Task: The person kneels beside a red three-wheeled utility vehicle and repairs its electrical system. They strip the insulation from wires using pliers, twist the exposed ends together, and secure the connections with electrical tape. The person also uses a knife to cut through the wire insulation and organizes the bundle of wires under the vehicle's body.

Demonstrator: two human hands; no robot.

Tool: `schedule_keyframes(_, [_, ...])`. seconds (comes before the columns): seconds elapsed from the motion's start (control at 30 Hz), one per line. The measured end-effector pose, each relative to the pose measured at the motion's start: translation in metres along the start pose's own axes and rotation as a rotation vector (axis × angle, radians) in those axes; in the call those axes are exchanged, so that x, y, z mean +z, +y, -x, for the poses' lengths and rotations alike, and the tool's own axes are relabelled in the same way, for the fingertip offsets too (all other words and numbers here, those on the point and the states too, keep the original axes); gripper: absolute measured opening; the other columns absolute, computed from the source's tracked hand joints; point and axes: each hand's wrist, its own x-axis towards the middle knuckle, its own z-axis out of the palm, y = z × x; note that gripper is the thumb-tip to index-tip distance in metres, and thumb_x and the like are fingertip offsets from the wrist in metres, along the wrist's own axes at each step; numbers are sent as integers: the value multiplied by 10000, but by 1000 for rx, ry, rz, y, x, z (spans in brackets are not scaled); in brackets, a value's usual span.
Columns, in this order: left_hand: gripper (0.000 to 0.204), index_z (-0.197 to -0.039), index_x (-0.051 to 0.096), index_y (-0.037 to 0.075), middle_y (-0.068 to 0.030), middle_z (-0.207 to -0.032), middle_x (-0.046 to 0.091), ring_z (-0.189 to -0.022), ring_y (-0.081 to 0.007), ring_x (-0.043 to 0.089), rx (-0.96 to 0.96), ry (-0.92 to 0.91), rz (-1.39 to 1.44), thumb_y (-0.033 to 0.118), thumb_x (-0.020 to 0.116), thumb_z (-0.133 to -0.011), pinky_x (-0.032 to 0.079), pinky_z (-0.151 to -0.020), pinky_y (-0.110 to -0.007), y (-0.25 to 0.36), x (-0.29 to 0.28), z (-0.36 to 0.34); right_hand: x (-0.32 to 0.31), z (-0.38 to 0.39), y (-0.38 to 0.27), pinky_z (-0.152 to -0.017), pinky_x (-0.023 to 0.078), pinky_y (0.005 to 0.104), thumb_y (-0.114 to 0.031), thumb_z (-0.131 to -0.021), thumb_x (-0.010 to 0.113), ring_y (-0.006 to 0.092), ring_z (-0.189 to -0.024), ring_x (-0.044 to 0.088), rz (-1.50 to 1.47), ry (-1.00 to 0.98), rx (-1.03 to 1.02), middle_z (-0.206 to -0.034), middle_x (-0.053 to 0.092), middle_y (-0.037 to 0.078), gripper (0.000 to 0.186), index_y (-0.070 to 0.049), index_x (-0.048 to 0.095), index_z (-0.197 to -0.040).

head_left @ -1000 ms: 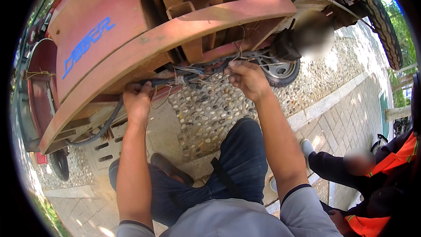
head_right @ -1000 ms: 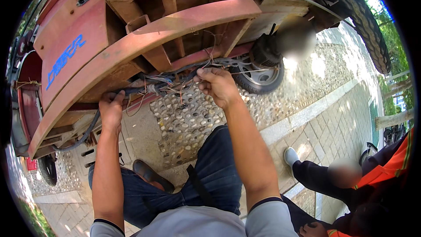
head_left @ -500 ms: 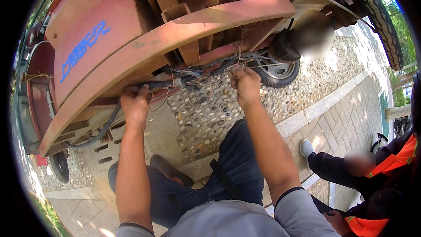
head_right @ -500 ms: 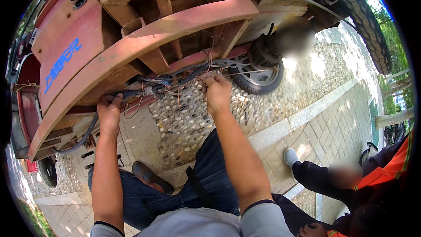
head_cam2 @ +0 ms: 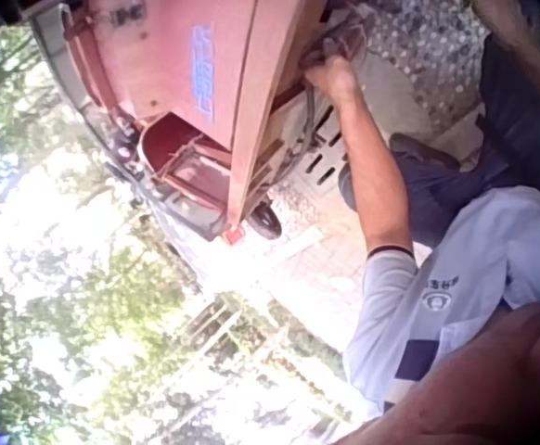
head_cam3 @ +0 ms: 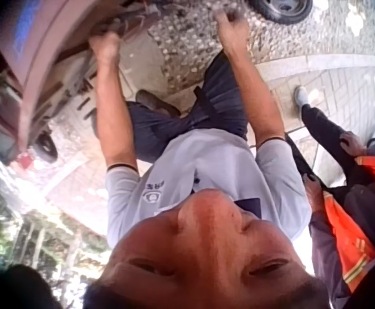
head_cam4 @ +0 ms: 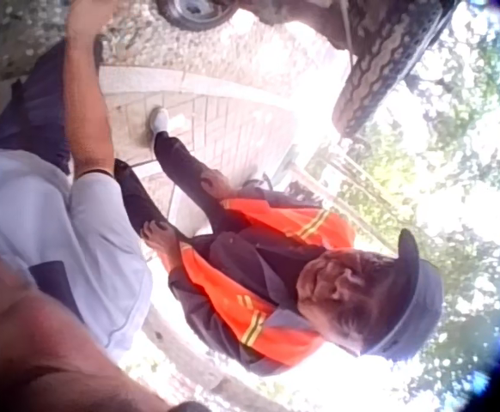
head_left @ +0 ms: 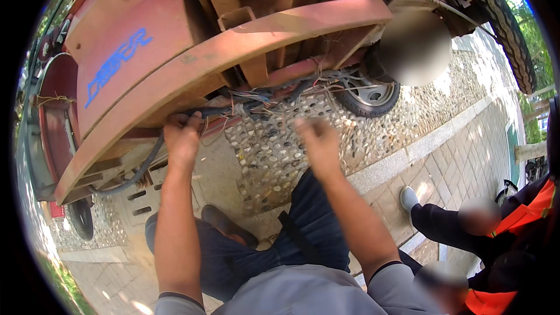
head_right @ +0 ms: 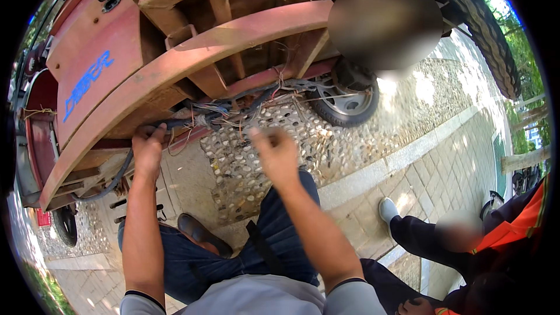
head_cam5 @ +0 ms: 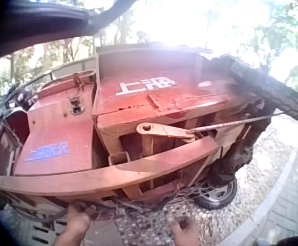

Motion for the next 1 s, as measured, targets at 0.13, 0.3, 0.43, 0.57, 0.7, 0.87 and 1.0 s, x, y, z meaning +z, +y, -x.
schedule_keyframes(0.13, [260, -838, 638, -28, -104, -742, 667, -663, -178, 625, -6, -128, -65, 188, 776, -880, 494, -626, -328, 14, 0, 4, 25, 5, -7, -573, 442, 347, -317, -920, 716, 144, -611, 542, 49, -132, -159, -651, 594, 83, 372, 48, 682, -852])
schedule_keyframes(0.3, [212, -954, 685, -4, -100, -769, 689, -751, -196, 655, 346, -157, -705, 183, 762, -889, 520, -708, -340, 44, -4, 36, -20, 11, 5, -579, 431, 359, -179, -917, 621, 148, -600, 518, -31, -133, -109, -632, 545, 85, 264, 59, 654, -807])
schedule_keyframes(0.43, [201, -990, 678, 5, -62, -848, 707, -793, -150, 668, 234, -467, -326, 201, 710, -960, 523, -700, -281, 68, 36, 77, -75, 30, 24, -556, 344, 280, -151, -892, 588, 91, -593, 438, -292, -70, 192, -632, 514, 7, 234, 11, 615, -726])
schedule_keyframes(0.57, [311, -1070, 669, 6, -77, -955, 717, -830, -161, 665, -161, -950, 127, 308, 600, -1043, 540, -740, -301, 80, 113, 107, -74, 33, 14, -548, 321, 258, -136, -875, 588, 74, -587, 425, -257, -70, 162, -634, 514, -10, 216, -8, 609, -702])
schedule_keyframes(0.7, [304, -1074, 642, -14, -94, -973, 710, -824, -152, 660, -267, -933, 303, 287, 619, -1036, 533, -709, -292, 77, 192, 114, -88, 34, 8, -576, 368, 289, -140, -874, 580, 101, -610, 479, -247, -101, 174, -641, 543, 16, 224, 15, 619, -716])
schedule_keyframes(0.87, [279, -937, 645, 9, -84, -800, 690, -661, -130, 629, -92, -807, 95, 271, 632, -1032, 490, -572, -293, 74, 243, 99, -132, 29, 32, -573, 367, 318, -165, -871, 584, 113, -610, 443, -141, -180, 134, -622, 493, 28, 269, 19, 548, -678])
schedule_keyframes(1.0, [387, -852, 646, 19, -87, -688, 661, -567, -154, 608, -94, -713, 188, 332, 565, -1065, 471, -521, -323, 73, 279, 90, -136, 21, 35, -591, 405, 359, -192, -884, 578, 153, -605, 435, 45, -250, -65, -621, 476, 72, 288, 33, 555, -706])
